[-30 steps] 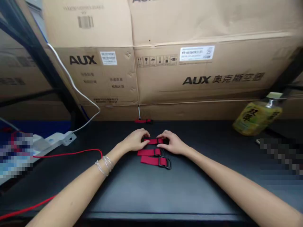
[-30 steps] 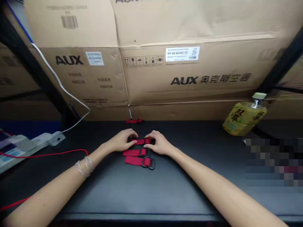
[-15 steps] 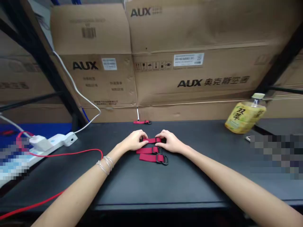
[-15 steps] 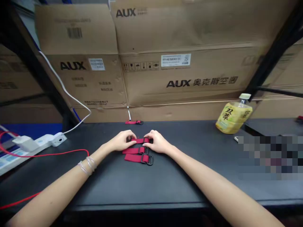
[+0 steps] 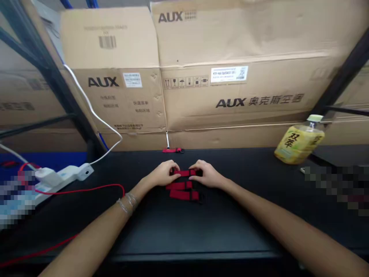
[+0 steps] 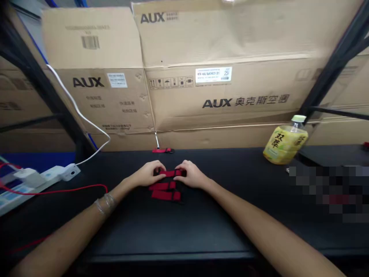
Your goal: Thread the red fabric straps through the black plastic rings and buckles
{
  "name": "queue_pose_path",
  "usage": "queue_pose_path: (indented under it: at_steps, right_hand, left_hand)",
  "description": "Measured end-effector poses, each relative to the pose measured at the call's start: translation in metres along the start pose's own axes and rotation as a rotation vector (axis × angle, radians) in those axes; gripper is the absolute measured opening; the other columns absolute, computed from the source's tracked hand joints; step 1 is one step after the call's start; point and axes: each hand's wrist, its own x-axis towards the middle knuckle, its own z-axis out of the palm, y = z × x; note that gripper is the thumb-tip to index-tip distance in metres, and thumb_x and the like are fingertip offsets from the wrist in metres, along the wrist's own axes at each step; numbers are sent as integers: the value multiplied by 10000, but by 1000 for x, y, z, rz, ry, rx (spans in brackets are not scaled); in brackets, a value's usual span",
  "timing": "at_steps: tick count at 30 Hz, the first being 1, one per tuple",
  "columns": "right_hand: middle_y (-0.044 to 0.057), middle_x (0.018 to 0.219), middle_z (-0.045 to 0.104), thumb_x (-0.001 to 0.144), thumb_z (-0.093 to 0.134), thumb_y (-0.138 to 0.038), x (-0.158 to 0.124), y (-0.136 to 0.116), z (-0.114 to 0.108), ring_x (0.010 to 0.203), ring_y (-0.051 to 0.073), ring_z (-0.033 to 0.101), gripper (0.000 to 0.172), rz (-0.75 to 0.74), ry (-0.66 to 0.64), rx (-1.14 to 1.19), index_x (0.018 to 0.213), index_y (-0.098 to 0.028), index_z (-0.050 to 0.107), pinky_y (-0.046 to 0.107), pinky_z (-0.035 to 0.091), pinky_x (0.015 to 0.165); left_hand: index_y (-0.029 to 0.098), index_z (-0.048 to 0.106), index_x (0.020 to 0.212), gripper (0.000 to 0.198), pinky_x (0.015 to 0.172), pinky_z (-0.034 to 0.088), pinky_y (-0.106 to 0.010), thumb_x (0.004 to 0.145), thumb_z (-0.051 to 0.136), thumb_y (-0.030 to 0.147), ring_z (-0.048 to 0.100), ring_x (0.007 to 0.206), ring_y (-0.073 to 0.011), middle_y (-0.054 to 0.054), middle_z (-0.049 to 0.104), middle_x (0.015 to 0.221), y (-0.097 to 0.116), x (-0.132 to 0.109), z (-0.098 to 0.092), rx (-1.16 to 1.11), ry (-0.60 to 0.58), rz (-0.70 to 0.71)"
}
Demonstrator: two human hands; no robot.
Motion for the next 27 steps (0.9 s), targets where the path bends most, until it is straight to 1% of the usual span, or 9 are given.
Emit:
queue_pose_path:
  at_steps: [5, 10, 17, 22, 27]
  right_hand:
    - [79, 894, 608, 769, 720, -360, 2, 1, 0, 833, 181, 560, 336, -3, -3, 11, 1018, -138, 677, 323, 469, 782]
    - [70, 885, 608, 752, 736, -365, 3, 3, 0, 823, 180, 566, 332, 3, 0, 27, 1007, -160, 681, 320, 468, 764]
    - [71, 884, 611, 754, 733, -373, 3, 3, -1, 814, 183, 565, 335, 1, -7, 27, 1008, -161, 681, 330, 469, 768]
    - [77, 894, 617, 755, 734, -363, 3, 3, -1, 834, 187, 573, 335, -5, -2, 34, 1012, -155, 679, 335, 469, 785]
    - [73, 881, 612, 750, 738, -360, 3, 4, 0, 815, 182, 572, 332, -3, -3, 40, 1004, -154, 681, 325, 473, 765]
  left_hand:
    - [161, 659, 935, 248, 704, 445, -280, 812, 605, 369, 549, 728, -148, -56, 634, 883, -2, -1, 2, -19, 18, -1]
    - [162, 661, 924, 237, 697, 443, -273, 801, 616, 359, 555, 732, -148, -51, 632, 868, -2, -1, 2, -24, 10, -19]
    - [167, 659, 916, 234, 691, 441, -267, 798, 617, 365, 554, 721, -144, -44, 627, 850, -3, 0, 2, -30, 15, -20]
    - [165, 661, 933, 246, 689, 437, -269, 794, 620, 364, 551, 724, -144, -48, 637, 872, -3, 0, 3, -32, 19, -32]
    - [162, 666, 932, 249, 674, 439, -264, 792, 625, 364, 548, 707, -139, -49, 637, 871, -4, 0, 3, -36, 14, -33]
